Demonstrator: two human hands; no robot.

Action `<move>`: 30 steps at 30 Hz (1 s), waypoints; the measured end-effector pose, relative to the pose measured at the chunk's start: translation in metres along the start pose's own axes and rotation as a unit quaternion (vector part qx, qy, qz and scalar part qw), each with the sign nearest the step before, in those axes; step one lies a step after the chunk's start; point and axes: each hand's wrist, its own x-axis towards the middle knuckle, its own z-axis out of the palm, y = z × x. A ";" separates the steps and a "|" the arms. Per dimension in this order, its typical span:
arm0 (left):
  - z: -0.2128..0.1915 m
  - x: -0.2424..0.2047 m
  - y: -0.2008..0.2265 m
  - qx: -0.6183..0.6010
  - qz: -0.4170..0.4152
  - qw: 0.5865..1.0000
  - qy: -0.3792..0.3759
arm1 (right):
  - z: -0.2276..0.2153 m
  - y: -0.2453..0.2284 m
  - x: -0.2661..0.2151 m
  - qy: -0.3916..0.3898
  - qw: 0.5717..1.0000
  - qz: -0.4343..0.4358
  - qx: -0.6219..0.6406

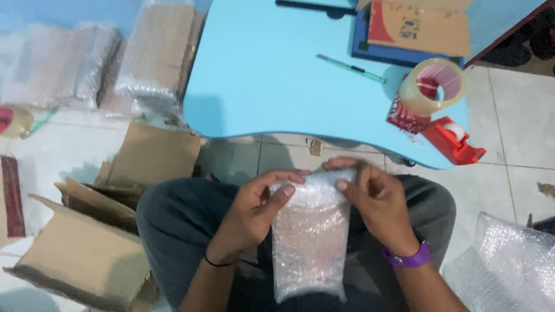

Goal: Wrapping small rectangular objects in bubble wrap and securing them with adhesive tape on a lap desk.

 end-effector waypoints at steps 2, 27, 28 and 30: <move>-0.004 0.015 0.023 0.031 0.046 0.998 0.010 | -0.005 -0.015 0.025 -0.014 0.999 -0.016 0.024; -0.076 0.108 -0.011 0.148 0.019 0.958 0.246 | 0.111 -0.039 0.303 -0.331 0.882 -0.010 -0.335; -0.079 0.101 -0.004 0.149 0.017 0.957 0.249 | 0.118 -0.024 0.308 -0.334 0.882 -0.010 -0.333; -0.083 0.089 0.010 0.350 -0.050 0.920 0.172 | 0.129 0.006 0.316 -0.361 0.877 -0.034 -0.315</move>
